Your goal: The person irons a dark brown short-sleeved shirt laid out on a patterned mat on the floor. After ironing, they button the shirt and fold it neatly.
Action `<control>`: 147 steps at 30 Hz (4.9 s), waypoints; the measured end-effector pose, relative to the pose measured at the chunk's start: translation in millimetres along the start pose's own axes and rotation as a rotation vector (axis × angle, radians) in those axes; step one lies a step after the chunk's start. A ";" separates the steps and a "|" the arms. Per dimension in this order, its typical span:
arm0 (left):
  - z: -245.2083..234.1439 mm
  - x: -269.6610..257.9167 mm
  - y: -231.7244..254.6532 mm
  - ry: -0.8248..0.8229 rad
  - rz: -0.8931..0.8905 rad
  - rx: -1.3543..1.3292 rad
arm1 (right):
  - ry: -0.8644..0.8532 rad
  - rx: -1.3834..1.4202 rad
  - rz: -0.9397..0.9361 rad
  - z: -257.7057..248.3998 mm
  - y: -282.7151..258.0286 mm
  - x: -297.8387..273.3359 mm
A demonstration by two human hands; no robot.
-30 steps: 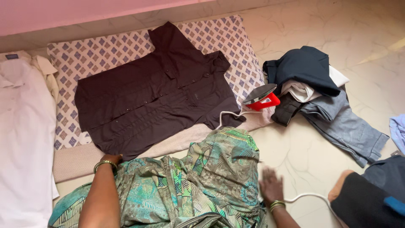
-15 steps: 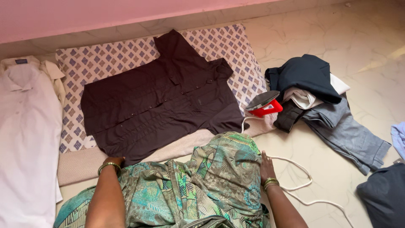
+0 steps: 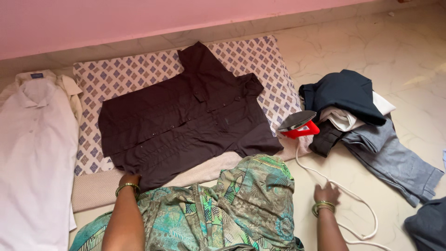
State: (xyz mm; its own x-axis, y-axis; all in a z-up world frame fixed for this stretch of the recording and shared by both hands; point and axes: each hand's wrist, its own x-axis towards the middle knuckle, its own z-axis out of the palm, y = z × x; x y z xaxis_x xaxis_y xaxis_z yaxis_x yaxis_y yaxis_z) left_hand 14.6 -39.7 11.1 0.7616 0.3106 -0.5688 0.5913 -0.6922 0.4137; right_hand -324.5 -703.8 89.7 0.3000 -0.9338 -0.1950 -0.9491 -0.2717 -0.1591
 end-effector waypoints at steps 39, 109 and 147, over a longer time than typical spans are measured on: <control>2.2 22.2 -12.9 -0.069 -0.422 -0.577 | -0.276 0.209 0.141 65.8 -276.0 19.8; -1.5 49.6 -1.2 0.168 -0.384 -0.614 | -0.057 1.493 -0.325 57.1 -254.4 14.6; -334.8 -140.3 99.0 -0.175 1.030 -1.758 | -0.426 1.733 -0.872 -237.2 -408.2 -35.6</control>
State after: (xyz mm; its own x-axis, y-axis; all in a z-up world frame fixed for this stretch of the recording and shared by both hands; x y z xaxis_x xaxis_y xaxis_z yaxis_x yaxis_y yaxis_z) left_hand 55.1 66.3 369.9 0.9475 0.1694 0.2712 -0.3038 0.7416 0.5981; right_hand 29.6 -614.9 391.1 0.7973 -0.5199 0.3066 0.4527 0.1791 -0.8735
